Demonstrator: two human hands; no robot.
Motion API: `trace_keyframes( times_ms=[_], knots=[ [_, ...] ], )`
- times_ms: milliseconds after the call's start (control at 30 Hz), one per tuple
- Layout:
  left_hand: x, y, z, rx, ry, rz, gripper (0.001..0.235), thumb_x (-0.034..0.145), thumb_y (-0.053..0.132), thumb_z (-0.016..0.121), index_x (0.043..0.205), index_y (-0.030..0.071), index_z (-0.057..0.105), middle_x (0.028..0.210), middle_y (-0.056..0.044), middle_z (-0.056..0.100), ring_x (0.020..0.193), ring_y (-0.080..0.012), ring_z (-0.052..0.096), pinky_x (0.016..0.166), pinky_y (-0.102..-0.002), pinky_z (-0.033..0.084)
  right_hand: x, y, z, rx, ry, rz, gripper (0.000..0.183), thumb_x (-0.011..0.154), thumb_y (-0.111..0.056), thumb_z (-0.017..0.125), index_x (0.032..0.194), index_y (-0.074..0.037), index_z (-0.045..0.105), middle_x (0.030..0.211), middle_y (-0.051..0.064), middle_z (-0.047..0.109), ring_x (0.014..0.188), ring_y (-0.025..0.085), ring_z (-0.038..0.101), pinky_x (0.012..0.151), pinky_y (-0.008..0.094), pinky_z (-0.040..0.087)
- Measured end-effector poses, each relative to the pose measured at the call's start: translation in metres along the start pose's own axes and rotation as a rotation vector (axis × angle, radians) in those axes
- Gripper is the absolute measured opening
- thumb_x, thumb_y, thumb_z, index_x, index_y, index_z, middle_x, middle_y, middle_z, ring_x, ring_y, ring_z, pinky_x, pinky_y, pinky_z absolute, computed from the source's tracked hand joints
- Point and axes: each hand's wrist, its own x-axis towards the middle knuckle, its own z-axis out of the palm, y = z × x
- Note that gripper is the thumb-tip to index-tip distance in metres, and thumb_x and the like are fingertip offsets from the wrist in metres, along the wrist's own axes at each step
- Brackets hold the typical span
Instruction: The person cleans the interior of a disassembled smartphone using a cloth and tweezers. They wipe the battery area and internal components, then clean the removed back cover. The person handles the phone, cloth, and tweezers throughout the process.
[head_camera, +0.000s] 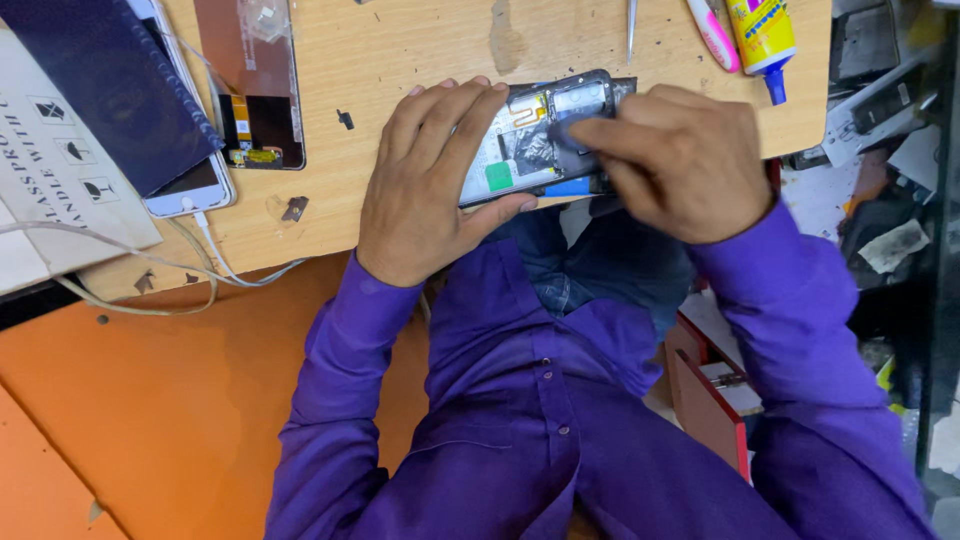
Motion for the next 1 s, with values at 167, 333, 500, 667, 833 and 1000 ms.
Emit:
trace_keyframes(
  times_ms=[167, 333, 500, 667, 833, 1000],
  knots=[
    [-0.003, -0.001, 0.001, -0.009, 0.020, -0.022, 0.088, 0.084, 0.043, 0.091, 0.152, 0.006, 0.049, 0.151, -0.011, 0.051, 0.141, -0.0342, 0.044, 0.125, -0.049, 0.034, -0.005, 0.005, 0.003, 0.043, 0.039, 0.056, 0.026, 0.094, -0.006, 0.075, 0.119, -0.013, 0.073, 0.085, 0.005, 0.058, 0.083, 0.025, 0.062, 0.072, 0.039, 0.049],
    [-0.002, -0.001, 0.000, -0.008, 0.014, -0.005, 0.088, 0.085, 0.043, 0.091, 0.152, 0.005, 0.048, 0.151, -0.010, 0.051, 0.141, -0.0334, 0.044, 0.126, -0.049, 0.034, -0.018, 0.012, 0.008, 0.059, 0.001, 0.017, 0.030, 0.088, -0.005, 0.074, 0.118, -0.011, 0.074, 0.080, 0.007, 0.057, 0.080, 0.027, 0.062, 0.073, 0.042, 0.048],
    [-0.002, -0.001, 0.005, -0.011, 0.035, -0.010, 0.088, 0.084, 0.044, 0.091, 0.152, 0.006, 0.049, 0.151, -0.011, 0.051, 0.141, -0.0345, 0.043, 0.124, -0.048, 0.035, -0.010, 0.007, 0.009, 0.030, 0.057, 0.052, 0.026, 0.092, -0.003, 0.074, 0.116, -0.011, 0.073, 0.086, 0.006, 0.061, 0.083, 0.027, 0.062, 0.072, 0.040, 0.048],
    [-0.001, -0.001, 0.002, -0.004, 0.017, -0.005, 0.088, 0.085, 0.044, 0.091, 0.152, 0.005, 0.048, 0.151, -0.011, 0.051, 0.141, -0.0350, 0.044, 0.125, -0.050, 0.035, -0.018, 0.008, 0.009, 0.036, 0.055, 0.036, 0.022, 0.093, -0.005, 0.076, 0.115, -0.011, 0.076, 0.084, 0.007, 0.062, 0.081, 0.027, 0.064, 0.070, 0.039, 0.048],
    [-0.003, -0.001, 0.003, -0.012, 0.040, -0.017, 0.086, 0.086, 0.044, 0.090, 0.152, 0.006, 0.048, 0.150, -0.011, 0.051, 0.142, -0.0343, 0.044, 0.125, -0.049, 0.035, -0.007, 0.002, 0.010, 0.076, 0.101, 0.039, 0.022, 0.095, -0.001, 0.071, 0.116, -0.009, 0.073, 0.092, 0.006, 0.065, 0.084, 0.025, 0.064, 0.074, 0.036, 0.049],
    [-0.002, -0.002, 0.002, -0.007, 0.034, 0.000, 0.087, 0.086, 0.043, 0.090, 0.151, 0.005, 0.048, 0.150, -0.011, 0.051, 0.141, -0.0346, 0.044, 0.125, -0.049, 0.035, -0.003, -0.009, 0.001, 0.050, 0.065, 0.056, 0.024, 0.082, 0.001, 0.076, 0.105, -0.004, 0.078, 0.076, 0.013, 0.063, 0.072, 0.031, 0.064, 0.063, 0.041, 0.048]
  ],
)
